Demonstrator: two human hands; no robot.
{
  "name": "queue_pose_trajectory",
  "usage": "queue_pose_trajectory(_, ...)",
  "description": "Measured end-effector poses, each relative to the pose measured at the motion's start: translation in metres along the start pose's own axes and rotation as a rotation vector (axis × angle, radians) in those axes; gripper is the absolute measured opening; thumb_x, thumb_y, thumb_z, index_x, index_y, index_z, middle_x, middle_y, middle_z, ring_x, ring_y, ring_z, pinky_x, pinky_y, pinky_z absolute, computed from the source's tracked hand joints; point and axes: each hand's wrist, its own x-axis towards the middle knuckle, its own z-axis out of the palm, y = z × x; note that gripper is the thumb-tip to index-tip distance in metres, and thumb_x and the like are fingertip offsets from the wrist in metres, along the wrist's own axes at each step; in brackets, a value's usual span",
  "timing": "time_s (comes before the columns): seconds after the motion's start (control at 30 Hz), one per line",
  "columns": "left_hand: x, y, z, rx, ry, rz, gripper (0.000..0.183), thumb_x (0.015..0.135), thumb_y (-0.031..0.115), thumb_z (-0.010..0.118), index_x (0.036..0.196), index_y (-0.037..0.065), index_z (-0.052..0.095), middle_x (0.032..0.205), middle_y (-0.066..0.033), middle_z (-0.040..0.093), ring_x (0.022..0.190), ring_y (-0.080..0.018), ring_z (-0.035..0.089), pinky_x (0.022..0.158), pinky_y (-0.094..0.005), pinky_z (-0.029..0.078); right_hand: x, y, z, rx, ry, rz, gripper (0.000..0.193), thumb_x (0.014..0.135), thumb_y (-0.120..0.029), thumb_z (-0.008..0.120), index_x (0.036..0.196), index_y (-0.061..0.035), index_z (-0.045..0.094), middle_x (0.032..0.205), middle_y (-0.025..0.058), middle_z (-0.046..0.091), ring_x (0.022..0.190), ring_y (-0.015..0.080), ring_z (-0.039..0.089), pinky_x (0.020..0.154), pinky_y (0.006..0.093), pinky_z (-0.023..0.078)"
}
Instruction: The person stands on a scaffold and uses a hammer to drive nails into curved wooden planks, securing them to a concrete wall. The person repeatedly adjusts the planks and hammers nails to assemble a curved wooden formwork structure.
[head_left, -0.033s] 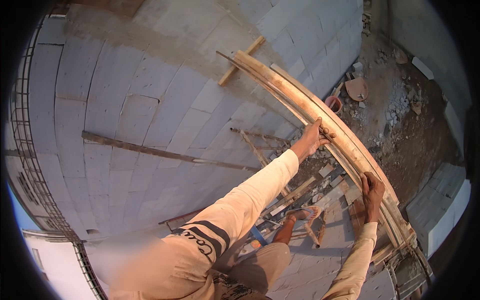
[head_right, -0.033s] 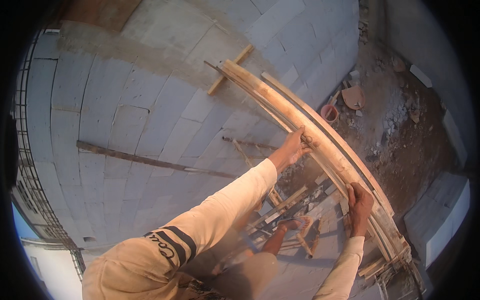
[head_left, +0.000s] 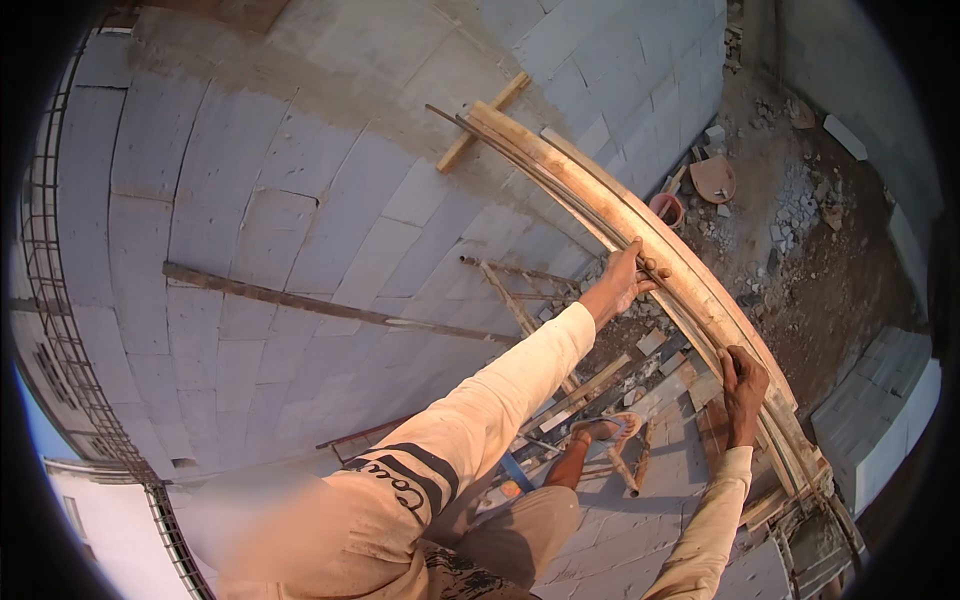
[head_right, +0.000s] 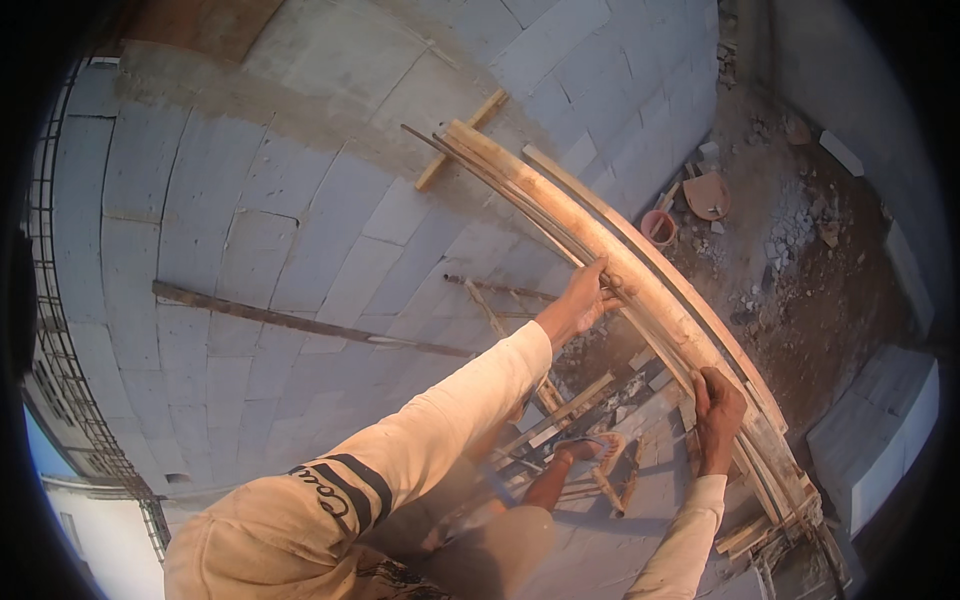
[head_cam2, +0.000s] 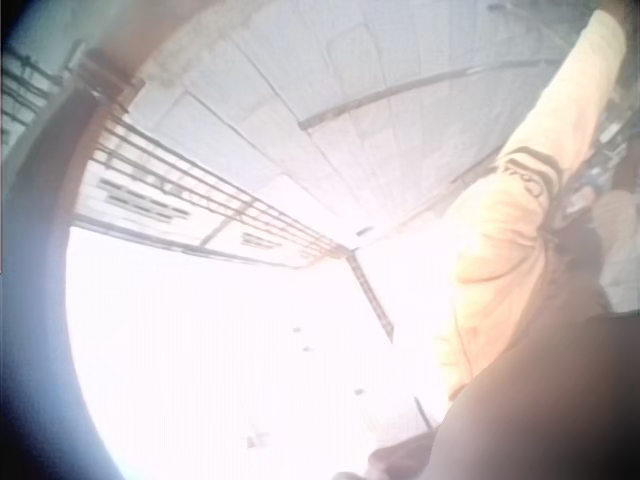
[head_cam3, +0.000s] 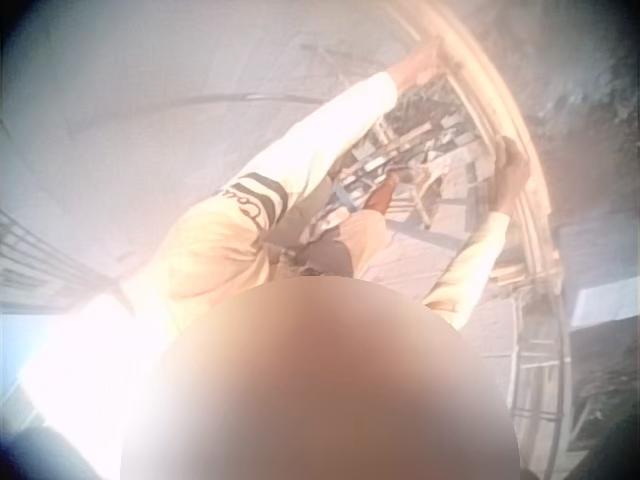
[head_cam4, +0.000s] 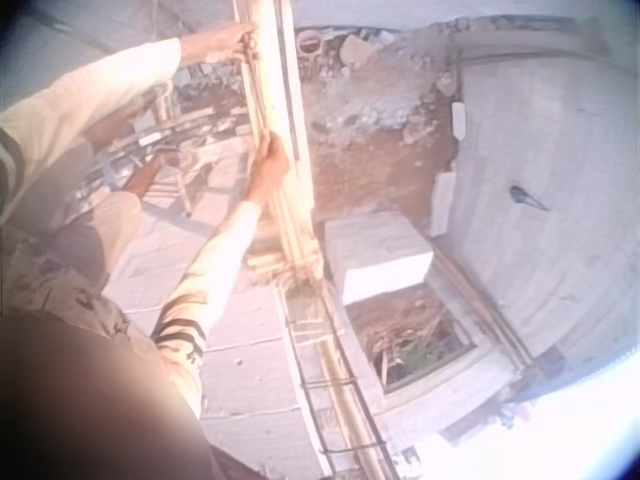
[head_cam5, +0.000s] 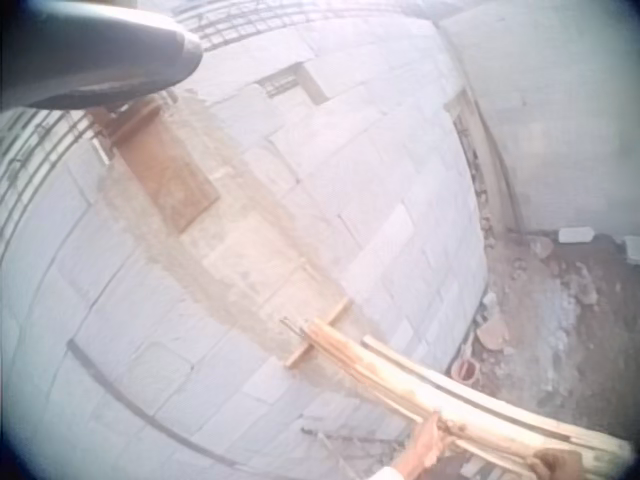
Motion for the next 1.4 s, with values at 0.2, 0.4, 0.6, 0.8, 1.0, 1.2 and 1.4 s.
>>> queue_pose_trajectory(0.2, -0.004, 0.000, -0.025, 0.052, -0.028, -0.055, 0.035, 0.122, 0.036, 0.035, 0.113, 0.011, 0.057, 0.103, -0.0104, 0.071, 0.107, -0.0324, 0.078, 0.104, -0.0472, 0.060, -0.018, 0.006, 0.012, -0.061, 0.103, -0.154, 0.025, 0.103, -0.030, 0.073, 0.101, -0.0058, 0.079, 0.087, 0.0116, 0.077, 0.073, 0.0275, 0.072, 0.068, 0.0394, 0.054)
queue_pose_trajectory(0.4, 0.018, 0.006, -0.036, 0.147, -0.094, 0.098, 0.047, 0.117, 0.049, 0.046, 0.110, 0.006, 0.063, 0.107, -0.0134, 0.071, 0.113, -0.0335, 0.068, 0.119, -0.0589, 0.044, -0.019, 0.025, 0.015, -0.080, 0.090, -0.174, 0.030, 0.105, -0.037, 0.067, 0.112, -0.0101, 0.077, 0.100, 0.0127, 0.077, 0.096, 0.0346, 0.074, 0.084, 0.0467, 0.058)
queue_pose_trajectory(0.6, 0.041, 0.016, -0.072, 0.069, -0.173, 0.016, 0.038, 0.119, 0.040, 0.048, 0.097, 0.010, 0.057, 0.092, -0.0043, 0.065, 0.119, -0.0271, 0.072, 0.107, -0.0461, 0.060, -0.015, 0.013, 0.015, -0.104, 0.112, -0.176, 0.030, 0.103, -0.040, 0.070, 0.097, -0.0107, 0.072, 0.080, 0.0110, 0.071, 0.080, 0.0357, 0.072, 0.072, 0.0488, 0.053)
queue_pose_trajectory(0.8, 0.047, 0.014, -0.060, 0.138, -0.003, -0.017, 0.038, 0.119, 0.039, 0.048, 0.096, 0.010, 0.056, 0.093, -0.0045, 0.065, 0.116, -0.0284, 0.073, 0.092, -0.0418, 0.061, -0.007, 0.021, 0.018, -0.128, 0.051, -0.149, 0.030, 0.103, -0.040, 0.070, 0.096, -0.0104, 0.073, 0.076, 0.0115, 0.070, 0.079, 0.0356, 0.072, 0.072, 0.0492, 0.053)
queue_pose_trajectory(1.0, 0.031, 0.014, -0.063, 0.112, 0.002, 0.038, 0.034, 0.118, 0.036, 0.053, 0.095, 0.011, 0.055, 0.090, -0.0059, 0.064, 0.108, -0.0309, 0.075, 0.095, -0.0441, 0.065, -0.017, 0.012, 0.016, -0.111, 0.104, -0.176, 0.032, 0.104, -0.041, 0.070, 0.093, -0.0109, 0.072, 0.073, 0.0119, 0.068, 0.074, 0.0363, 0.071, 0.069, 0.0491, 0.053)
queue_pose_trajectory(1.2, 0.035, 0.013, -0.067, 0.098, 0.059, 0.076, 0.033, 0.117, 0.036, 0.053, 0.098, 0.010, 0.056, 0.089, -0.0060, 0.064, 0.108, -0.0326, 0.075, 0.099, -0.0486, 0.065, -0.016, 0.009, 0.011, -0.102, -0.002, -0.112, 0.033, 0.103, -0.040, 0.070, 0.093, -0.0093, 0.072, 0.075, 0.0135, 0.070, 0.080, 0.0377, 0.072, 0.076, 0.0526, 0.052)
queue_pose_trajectory(1.4, 0.041, 0.041, -0.080, 0.061, 0.075, 0.114, 0.034, 0.118, 0.037, 0.051, 0.119, 0.004, 0.060, 0.114, -0.0145, 0.070, 0.127, -0.0382, 0.070, 0.108, -0.0525, 0.061, -0.012, 0.016, 0.007, -0.121, -0.015, -0.124, 0.031, 0.103, -0.041, 0.069, 0.096, -0.0108, 0.072, 0.075, 0.0133, 0.070, 0.077, 0.0379, 0.072, 0.073, 0.0516, 0.053)
